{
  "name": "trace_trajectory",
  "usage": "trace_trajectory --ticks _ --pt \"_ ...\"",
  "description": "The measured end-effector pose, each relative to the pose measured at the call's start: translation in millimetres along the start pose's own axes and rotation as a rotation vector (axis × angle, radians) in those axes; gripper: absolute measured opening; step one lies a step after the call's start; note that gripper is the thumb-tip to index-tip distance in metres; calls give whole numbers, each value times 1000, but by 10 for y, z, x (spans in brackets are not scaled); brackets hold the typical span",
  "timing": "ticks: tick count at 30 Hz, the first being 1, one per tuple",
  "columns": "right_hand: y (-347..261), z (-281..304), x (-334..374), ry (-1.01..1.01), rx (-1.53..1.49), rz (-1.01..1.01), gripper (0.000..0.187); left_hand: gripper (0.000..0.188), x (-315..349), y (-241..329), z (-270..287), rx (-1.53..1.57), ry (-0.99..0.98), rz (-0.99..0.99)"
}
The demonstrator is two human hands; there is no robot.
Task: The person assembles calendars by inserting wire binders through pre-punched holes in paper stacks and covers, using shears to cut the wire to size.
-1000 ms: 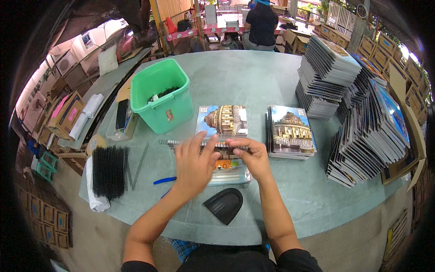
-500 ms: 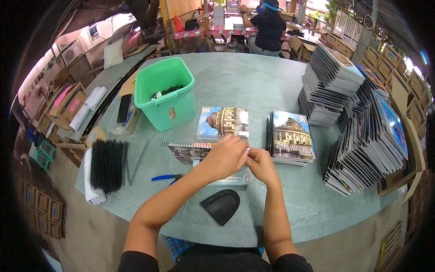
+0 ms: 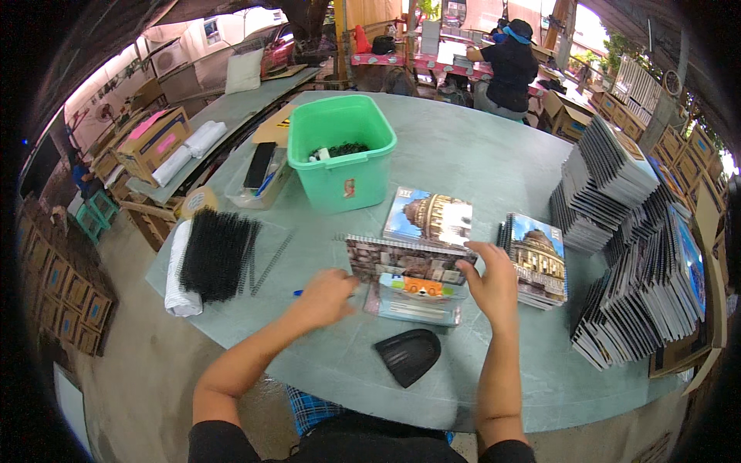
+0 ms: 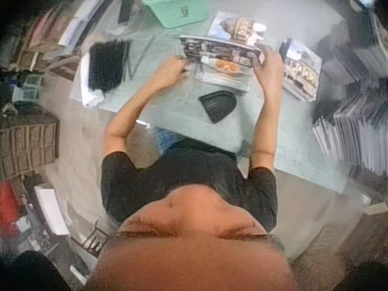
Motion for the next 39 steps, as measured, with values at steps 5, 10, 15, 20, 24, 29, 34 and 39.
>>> trace_trajectory --ticks 5,10,15,20,24,29,34,39 --pt "-626 -632 -479 -410 44 101 28 50 383 -584 -394 8 -166 138" --pt "-885 -1133 -655 -581 -191 95 27 36 274 -357 26 526 168 305" --pt "-1066 -1190 -679 -696 -449 68 35 37 214 -231 272 1038 116 375" --pt "-1118 -1192 -631 -760 -480 55 39 42 146 -308 235 1014 56 440" --pt "-1065 -1181 -636 -717 -481 85 38 43 115 -278 261 905 66 404" --pt "-1108 -1196 -611 -686 -438 100 37 39 129 -281 306 832 117 395" --pt "-1119 -1225 -576 -643 -405 186 35 33 71 -243 411 630 217 298" --pt "-1104 -1147 -591 -474 -271 116 24 38 188 -203 495 524 290 334"
Point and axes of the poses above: each hand's wrist, its own x-axis away from the middle knuckle, its own z-axis out of the back of the hand, y = z × x, the point moved 5 cm from there along -x, towards the middle knuckle, and after that the axes turned 1 degree about -y, right-handed, at the moved point
